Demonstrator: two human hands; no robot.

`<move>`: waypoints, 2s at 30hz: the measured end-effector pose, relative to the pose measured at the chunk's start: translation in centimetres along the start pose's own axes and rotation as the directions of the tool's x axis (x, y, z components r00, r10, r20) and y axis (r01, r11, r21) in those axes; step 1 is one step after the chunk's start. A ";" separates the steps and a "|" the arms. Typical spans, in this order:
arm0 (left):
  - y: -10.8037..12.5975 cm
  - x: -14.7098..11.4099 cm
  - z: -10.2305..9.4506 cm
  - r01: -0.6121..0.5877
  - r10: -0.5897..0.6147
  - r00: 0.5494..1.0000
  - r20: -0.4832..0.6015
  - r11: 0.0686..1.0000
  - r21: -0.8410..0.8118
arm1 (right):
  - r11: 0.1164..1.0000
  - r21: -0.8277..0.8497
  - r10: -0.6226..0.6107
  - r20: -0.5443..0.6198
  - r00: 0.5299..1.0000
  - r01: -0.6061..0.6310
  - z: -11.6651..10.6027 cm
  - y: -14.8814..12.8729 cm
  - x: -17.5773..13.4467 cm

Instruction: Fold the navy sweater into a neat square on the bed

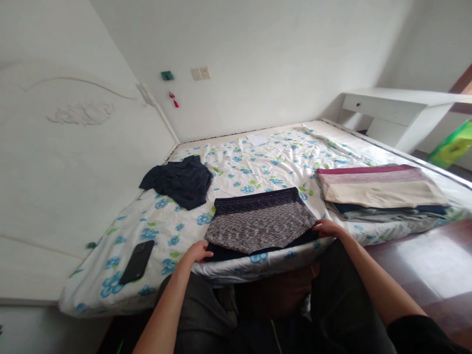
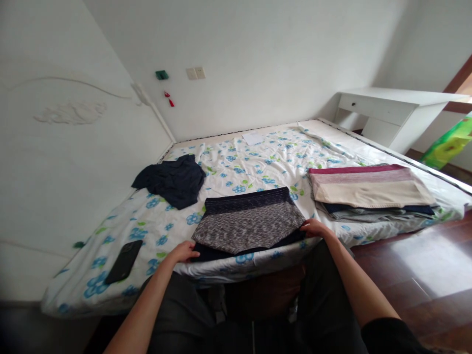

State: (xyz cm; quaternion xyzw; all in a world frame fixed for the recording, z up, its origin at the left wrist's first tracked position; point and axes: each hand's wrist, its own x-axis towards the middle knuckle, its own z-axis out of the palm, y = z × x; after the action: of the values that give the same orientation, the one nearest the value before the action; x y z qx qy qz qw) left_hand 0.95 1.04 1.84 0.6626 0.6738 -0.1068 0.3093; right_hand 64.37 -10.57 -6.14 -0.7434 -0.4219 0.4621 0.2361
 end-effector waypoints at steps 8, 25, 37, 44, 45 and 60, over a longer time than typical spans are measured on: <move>4.0 -2.6 4.5 -0.394 0.530 0.755 -0.386 0.837 0.379 | 0.836 -0.508 -0.440 -0.397 0.805 0.207 2.7 0.6 -1.0; 8.3 -2.5 7.0 -0.649 0.713 0.694 -0.100 0.680 0.340 | 0.607 -0.282 -0.744 0.125 0.656 0.743 10.2 -3.2 -3.3; 8.7 -2.9 7.0 -0.603 0.658 0.747 -0.090 0.729 0.324 | 0.629 -0.308 -0.699 0.178 0.693 0.714 10.5 -4.3 -3.9; 10.0 -2.5 8.5 -0.560 0.618 0.777 -0.117 0.765 0.318 | 0.654 -0.475 -0.649 0.045 0.759 0.588 12.7 -4.8 -3.7; 10.0 -2.5 8.6 -0.553 0.611 0.783 -0.118 0.771 0.316 | 0.647 -0.484 -0.652 0.050 0.757 0.589 12.9 -4.8 -3.7; 14.7 8.2 1.5 -0.501 0.559 0.713 -0.423 0.828 0.252 | 0.669 -0.445 -0.636 0.070 0.768 0.595 13.0 -5.2 -3.2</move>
State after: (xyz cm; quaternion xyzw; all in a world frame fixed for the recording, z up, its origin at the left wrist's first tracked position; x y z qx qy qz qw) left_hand 16.06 8.42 0.03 0.8500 0.5023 0.1142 0.1101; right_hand 50.00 -11.03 -6.74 -0.6106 -0.7299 0.2126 0.2219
